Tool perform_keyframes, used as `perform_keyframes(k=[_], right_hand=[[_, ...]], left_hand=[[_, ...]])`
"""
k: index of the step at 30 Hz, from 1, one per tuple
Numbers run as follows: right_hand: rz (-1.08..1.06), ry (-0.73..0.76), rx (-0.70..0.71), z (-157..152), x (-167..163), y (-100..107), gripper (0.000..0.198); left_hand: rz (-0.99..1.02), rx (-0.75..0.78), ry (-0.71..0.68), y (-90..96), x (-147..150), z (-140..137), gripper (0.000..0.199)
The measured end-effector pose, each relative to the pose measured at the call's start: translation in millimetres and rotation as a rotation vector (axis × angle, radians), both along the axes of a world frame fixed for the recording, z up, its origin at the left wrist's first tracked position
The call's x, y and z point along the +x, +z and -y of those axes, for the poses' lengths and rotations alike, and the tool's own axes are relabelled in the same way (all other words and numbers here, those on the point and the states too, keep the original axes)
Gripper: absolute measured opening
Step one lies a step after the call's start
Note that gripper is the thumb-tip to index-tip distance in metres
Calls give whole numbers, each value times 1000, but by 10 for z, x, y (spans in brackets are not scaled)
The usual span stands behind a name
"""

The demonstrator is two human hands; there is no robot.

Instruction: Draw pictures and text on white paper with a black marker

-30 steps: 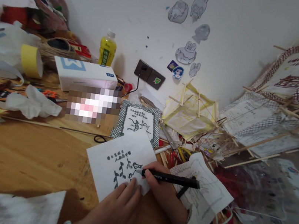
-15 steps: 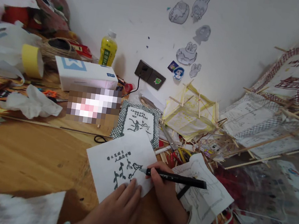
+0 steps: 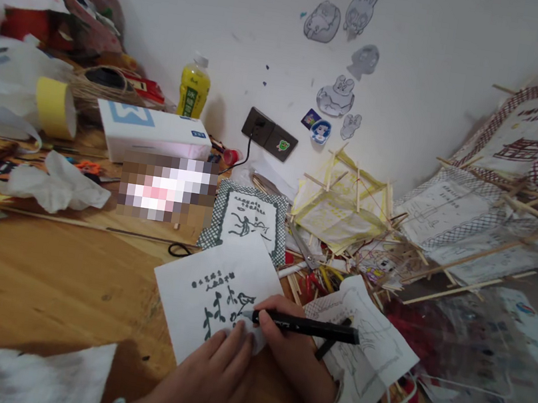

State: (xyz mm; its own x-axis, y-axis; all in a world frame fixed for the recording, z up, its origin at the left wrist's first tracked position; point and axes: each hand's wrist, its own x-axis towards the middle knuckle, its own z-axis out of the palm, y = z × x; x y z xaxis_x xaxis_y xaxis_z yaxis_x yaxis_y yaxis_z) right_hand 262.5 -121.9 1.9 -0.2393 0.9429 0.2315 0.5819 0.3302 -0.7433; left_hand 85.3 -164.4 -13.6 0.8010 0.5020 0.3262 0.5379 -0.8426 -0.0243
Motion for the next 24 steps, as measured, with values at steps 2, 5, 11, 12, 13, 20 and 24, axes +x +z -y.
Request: perform_keyframes(k=[2,5,11,12,13,20,24], right_hand=[[-3,-19,5,-11,-2,-17,12],[-14,-45,11,-28,-5,-38,12],[-56,-189,25,-40,-3,-65,15],[-71,-202,19,-41,1,-68,15],[-87,-208,13,-42,6,-69,16],[-109,-60,-20,-57,37,-59,16],[-94,-26,-35,-60,41,-49,15]], left_hand=[[-4,-19,1,6,2,-2,41],[-2,-40,7,-9,7,2,42],[9,-18,7,-15,1,20,43],[10,-17,8,-10,-1,21,43],[9,-19,11,-4,-3,21,42],[-2,-43,8,21,-2,12,42],[-11,-69,5,26,1,17,40]])
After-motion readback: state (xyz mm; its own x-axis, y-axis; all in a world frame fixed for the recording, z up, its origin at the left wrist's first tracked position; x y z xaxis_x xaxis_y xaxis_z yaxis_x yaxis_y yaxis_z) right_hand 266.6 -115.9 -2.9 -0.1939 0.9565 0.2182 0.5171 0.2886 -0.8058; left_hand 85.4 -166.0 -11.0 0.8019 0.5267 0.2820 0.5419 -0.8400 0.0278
